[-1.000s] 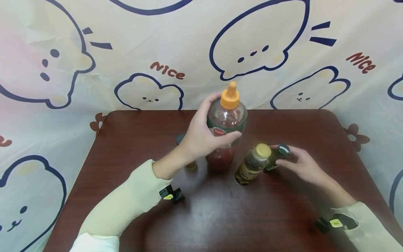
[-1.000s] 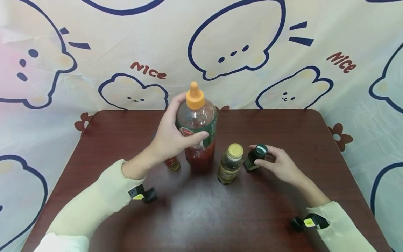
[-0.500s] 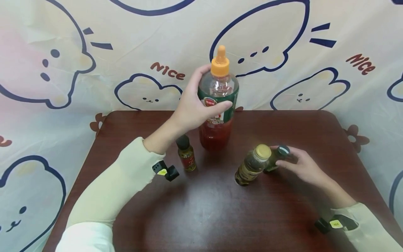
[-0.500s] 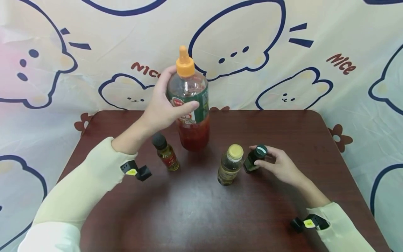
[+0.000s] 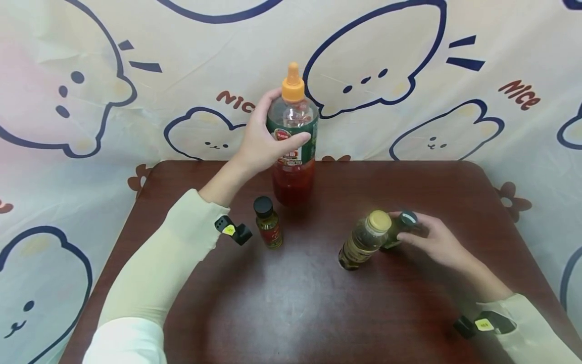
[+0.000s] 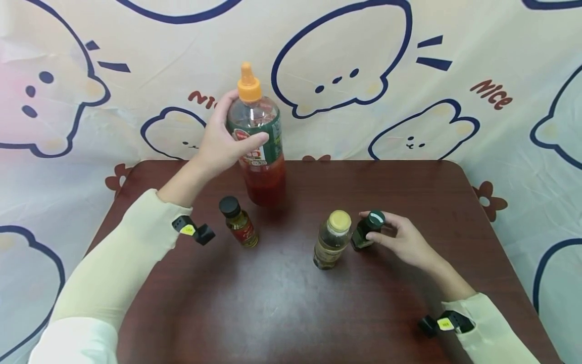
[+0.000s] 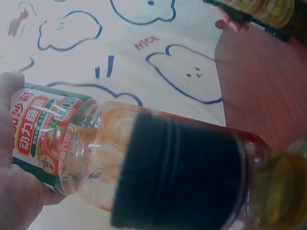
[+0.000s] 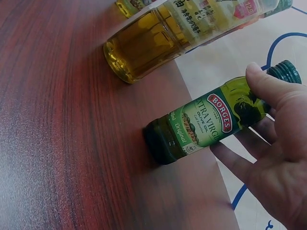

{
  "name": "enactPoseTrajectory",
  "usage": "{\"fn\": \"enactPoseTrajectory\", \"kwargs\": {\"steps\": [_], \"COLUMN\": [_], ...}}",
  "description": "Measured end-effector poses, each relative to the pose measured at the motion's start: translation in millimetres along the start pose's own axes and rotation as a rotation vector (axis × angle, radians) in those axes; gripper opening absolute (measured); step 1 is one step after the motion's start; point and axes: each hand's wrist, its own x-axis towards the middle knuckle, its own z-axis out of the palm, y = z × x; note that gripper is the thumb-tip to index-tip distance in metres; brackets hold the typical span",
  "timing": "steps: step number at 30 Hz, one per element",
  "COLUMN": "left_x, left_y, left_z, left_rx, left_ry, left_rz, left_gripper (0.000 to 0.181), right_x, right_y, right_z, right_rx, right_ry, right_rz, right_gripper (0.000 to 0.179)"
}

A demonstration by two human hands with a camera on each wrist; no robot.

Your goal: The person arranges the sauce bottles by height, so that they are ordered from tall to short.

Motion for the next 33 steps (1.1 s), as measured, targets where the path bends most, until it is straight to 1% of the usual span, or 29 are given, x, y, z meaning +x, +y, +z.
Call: {"fn": "enactPoseTrajectory", "kwargs": {"steps": [5,10,16,24,30,33], "left_x": [2.6,3.5,1.9,1.2,1.9,1.3], "left_y": [-10.8,-21.8,-35.7,-50.5,-61.5,-66.6], "left_z": [-6.6,-12.1,-20.6,-25.3,-27.6,-28.9], "left_rx": [0.021,0.042,0.086,0.092,0.072,0.068], "left_ry": [0.023,0.043,0.090,0.113,0.132,0.145], "left_rz": [-0.025,-0.061,-0.110,-0.116,-0.091,-0.098], "left_gripper": [0.077,0.079,0.079,0.078,0.076,0.076], "right_x": [-0.1,-0.2,-0.7,-0.4,-0.1,0.0], "right_y": [2,3,3,3,3,2], "right_z": [1,0,1,1,1,0], "right_rx": [0.014,0.017,0.017,0.021,0.009,0.014], "right_ry": [-0.002,0.003,-0.001,-0.004,-0.001,-0.001], "right_rz": [-0.030,-0.030,-0.014,-0.016,-0.006,-0.004], "right_gripper": [0.045,0.045,0.045,0.045,0.045,0.045]}}
